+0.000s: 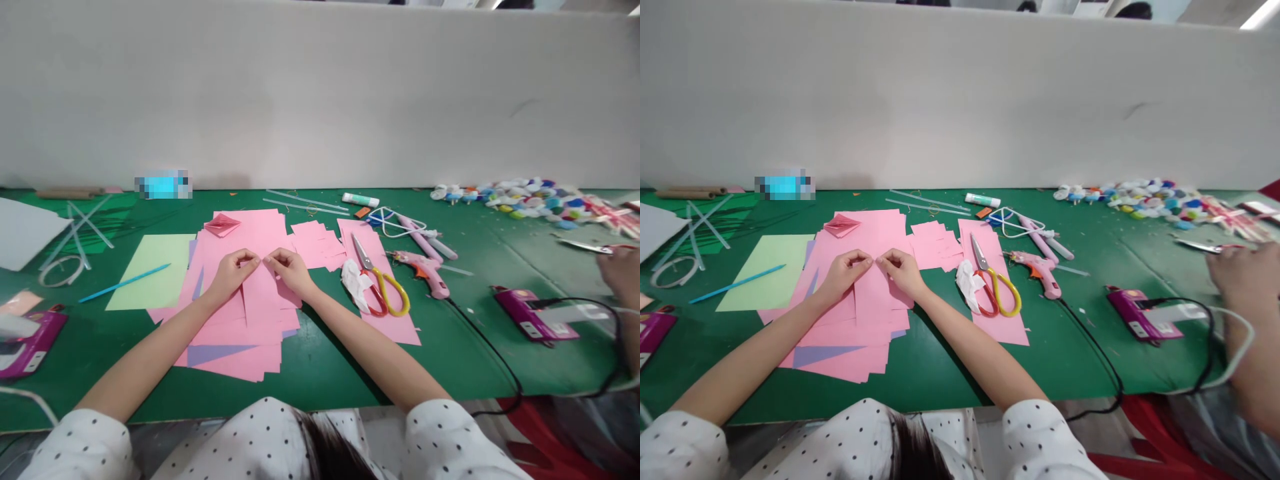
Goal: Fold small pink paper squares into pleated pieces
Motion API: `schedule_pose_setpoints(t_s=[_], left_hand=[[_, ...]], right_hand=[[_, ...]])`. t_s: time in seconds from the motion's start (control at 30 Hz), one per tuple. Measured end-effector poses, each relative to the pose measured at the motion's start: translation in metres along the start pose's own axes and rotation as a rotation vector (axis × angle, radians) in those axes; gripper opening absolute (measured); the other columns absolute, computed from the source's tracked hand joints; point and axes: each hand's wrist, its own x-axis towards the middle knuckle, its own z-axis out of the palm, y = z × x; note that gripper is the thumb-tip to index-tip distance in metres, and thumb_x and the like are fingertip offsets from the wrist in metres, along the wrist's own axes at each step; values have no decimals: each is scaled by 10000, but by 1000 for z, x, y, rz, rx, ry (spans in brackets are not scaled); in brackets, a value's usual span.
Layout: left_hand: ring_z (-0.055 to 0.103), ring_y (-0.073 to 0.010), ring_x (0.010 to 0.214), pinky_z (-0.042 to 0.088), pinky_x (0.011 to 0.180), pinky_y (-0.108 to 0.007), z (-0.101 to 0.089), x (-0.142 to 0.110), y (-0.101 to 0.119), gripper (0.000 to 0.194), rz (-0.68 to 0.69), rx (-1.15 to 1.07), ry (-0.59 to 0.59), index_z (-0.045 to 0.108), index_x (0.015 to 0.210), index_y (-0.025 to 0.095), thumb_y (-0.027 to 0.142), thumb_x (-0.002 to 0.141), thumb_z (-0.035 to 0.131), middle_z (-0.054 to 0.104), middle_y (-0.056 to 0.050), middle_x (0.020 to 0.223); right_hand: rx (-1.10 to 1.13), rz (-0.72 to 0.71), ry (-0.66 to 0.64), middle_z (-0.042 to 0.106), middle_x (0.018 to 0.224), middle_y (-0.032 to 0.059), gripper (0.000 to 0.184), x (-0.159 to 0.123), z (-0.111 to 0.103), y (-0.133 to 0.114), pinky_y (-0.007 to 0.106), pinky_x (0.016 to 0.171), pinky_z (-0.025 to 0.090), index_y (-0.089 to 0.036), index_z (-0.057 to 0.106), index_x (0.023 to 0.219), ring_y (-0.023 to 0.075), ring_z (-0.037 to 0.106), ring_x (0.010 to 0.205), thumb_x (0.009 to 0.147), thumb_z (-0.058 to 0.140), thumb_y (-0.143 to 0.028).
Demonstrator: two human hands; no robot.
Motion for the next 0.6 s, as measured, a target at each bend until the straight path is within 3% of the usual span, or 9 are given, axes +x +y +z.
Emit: schedule_pose_setpoints(t_s=[0.27,0.6], left_hand=[[460,-113,640,352,613,-246,0,0,6,130,-76,-86,15,623,708,156,271,765,643,548,27,663],[491,-94,542,368,514,-229,-2,1,2,100,-199,-286,86,596,678,175,246,713,657,544,36,614]], right_hand=[[94,77,25,485,577,-47,307,-1,0,-5,261,514,335,-204,584,670,108,414,535,739,716,-472],[217,100,162,464,591,-49,276,0,-2,-4,259,533,293,-210,539,626,102,373,551,699,725,-400]])
